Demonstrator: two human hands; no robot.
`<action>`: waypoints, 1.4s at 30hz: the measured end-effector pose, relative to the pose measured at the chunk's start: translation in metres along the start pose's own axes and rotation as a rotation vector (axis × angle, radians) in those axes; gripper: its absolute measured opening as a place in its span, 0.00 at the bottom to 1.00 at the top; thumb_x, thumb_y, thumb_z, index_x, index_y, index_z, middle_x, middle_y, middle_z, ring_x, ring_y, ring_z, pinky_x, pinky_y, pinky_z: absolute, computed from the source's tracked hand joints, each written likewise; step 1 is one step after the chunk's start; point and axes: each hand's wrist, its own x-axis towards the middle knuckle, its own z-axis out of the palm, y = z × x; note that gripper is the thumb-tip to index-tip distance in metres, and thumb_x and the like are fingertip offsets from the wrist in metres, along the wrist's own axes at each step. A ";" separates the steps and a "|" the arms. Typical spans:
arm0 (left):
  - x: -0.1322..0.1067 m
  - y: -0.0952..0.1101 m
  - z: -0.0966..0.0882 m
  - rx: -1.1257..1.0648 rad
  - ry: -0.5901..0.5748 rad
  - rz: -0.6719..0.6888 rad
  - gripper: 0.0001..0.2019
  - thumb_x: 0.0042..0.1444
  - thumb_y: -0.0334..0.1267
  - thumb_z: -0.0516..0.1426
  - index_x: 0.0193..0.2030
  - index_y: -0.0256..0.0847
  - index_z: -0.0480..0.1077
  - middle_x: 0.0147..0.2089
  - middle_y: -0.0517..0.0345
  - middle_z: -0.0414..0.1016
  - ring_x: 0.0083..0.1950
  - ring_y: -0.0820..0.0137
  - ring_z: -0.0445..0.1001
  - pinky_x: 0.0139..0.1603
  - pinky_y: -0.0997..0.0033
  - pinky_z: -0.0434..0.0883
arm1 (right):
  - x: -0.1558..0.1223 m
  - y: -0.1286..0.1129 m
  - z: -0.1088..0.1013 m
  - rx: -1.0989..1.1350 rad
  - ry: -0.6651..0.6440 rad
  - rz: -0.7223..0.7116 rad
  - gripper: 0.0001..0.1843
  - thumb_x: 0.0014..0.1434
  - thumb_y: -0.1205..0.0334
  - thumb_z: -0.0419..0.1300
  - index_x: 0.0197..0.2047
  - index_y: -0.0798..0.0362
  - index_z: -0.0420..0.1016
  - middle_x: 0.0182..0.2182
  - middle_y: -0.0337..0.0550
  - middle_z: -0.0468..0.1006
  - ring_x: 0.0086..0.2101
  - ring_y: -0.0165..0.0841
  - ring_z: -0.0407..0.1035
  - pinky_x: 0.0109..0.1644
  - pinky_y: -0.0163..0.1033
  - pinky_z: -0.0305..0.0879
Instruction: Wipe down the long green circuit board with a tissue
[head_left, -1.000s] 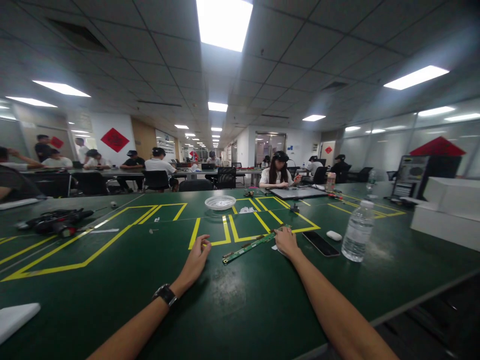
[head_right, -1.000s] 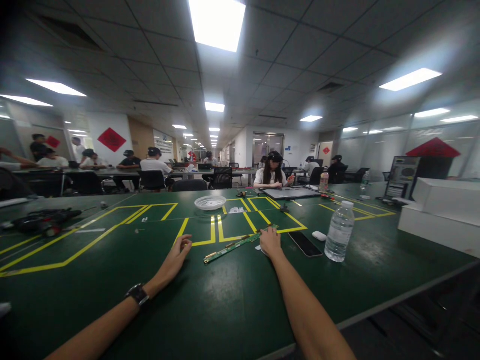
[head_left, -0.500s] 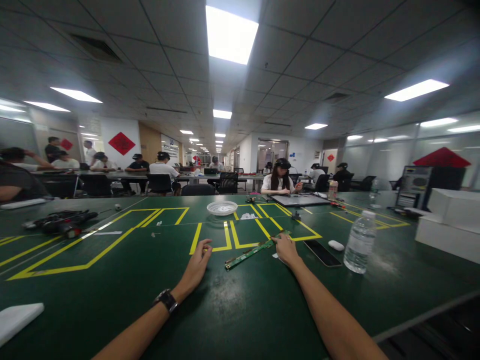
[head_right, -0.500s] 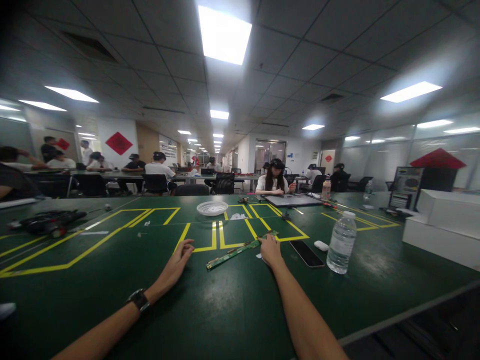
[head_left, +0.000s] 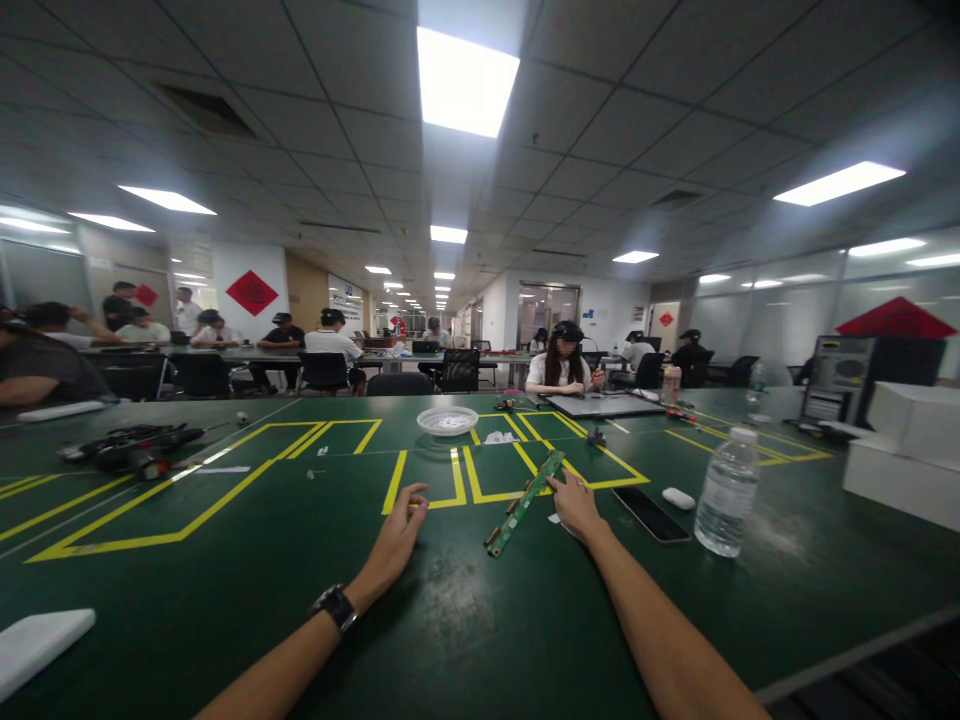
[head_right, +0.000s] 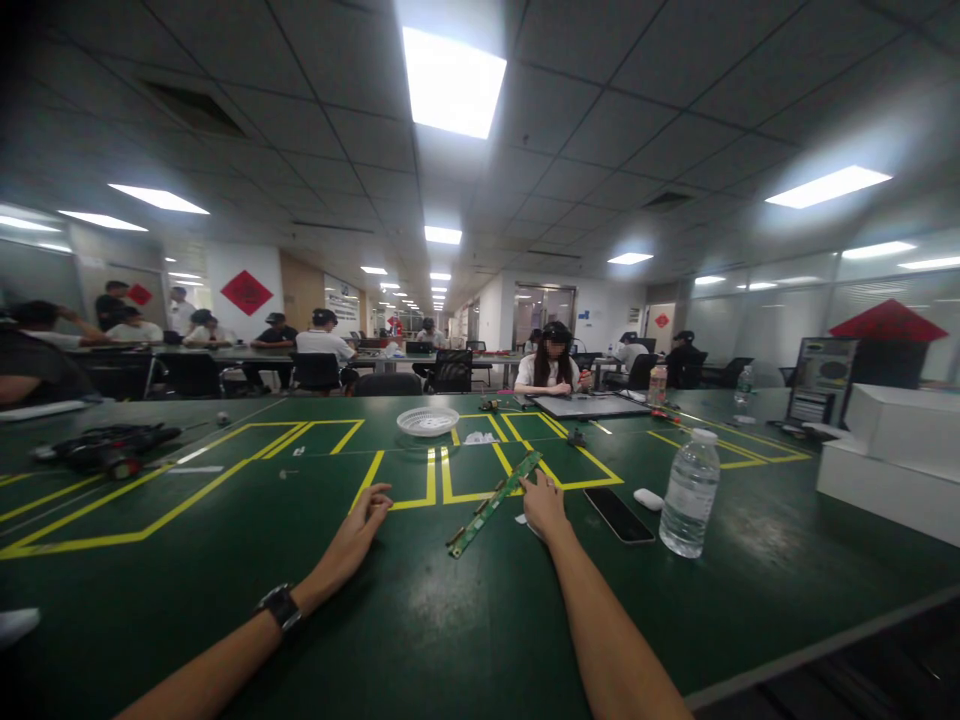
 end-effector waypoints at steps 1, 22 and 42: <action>0.000 0.000 0.000 0.002 -0.006 -0.010 0.22 0.58 0.51 0.47 0.53 0.41 0.61 0.43 0.53 0.70 0.46 0.65 0.69 0.50 0.64 0.65 | 0.001 0.000 0.001 -0.007 0.005 0.015 0.28 0.60 0.66 0.46 0.64 0.45 0.57 0.63 0.51 0.53 0.59 0.44 0.51 0.58 0.49 0.46; -0.003 0.004 0.002 0.085 -0.204 0.091 0.18 0.61 0.47 0.44 0.47 0.39 0.65 0.38 0.54 0.72 0.41 0.66 0.70 0.44 0.68 0.64 | -0.034 -0.098 -0.026 -0.066 -0.017 -0.276 0.23 0.63 0.48 0.46 0.46 0.54 0.73 0.45 0.56 0.73 0.48 0.46 0.65 0.51 0.52 0.52; -0.006 0.004 0.005 0.129 -0.264 0.151 0.14 0.59 0.43 0.47 0.43 0.39 0.69 0.41 0.52 0.73 0.43 0.65 0.70 0.46 0.68 0.64 | -0.057 -0.125 -0.035 0.015 -0.015 -0.342 0.19 0.56 0.65 0.51 0.50 0.56 0.69 0.44 0.55 0.72 0.46 0.43 0.66 0.45 0.43 0.63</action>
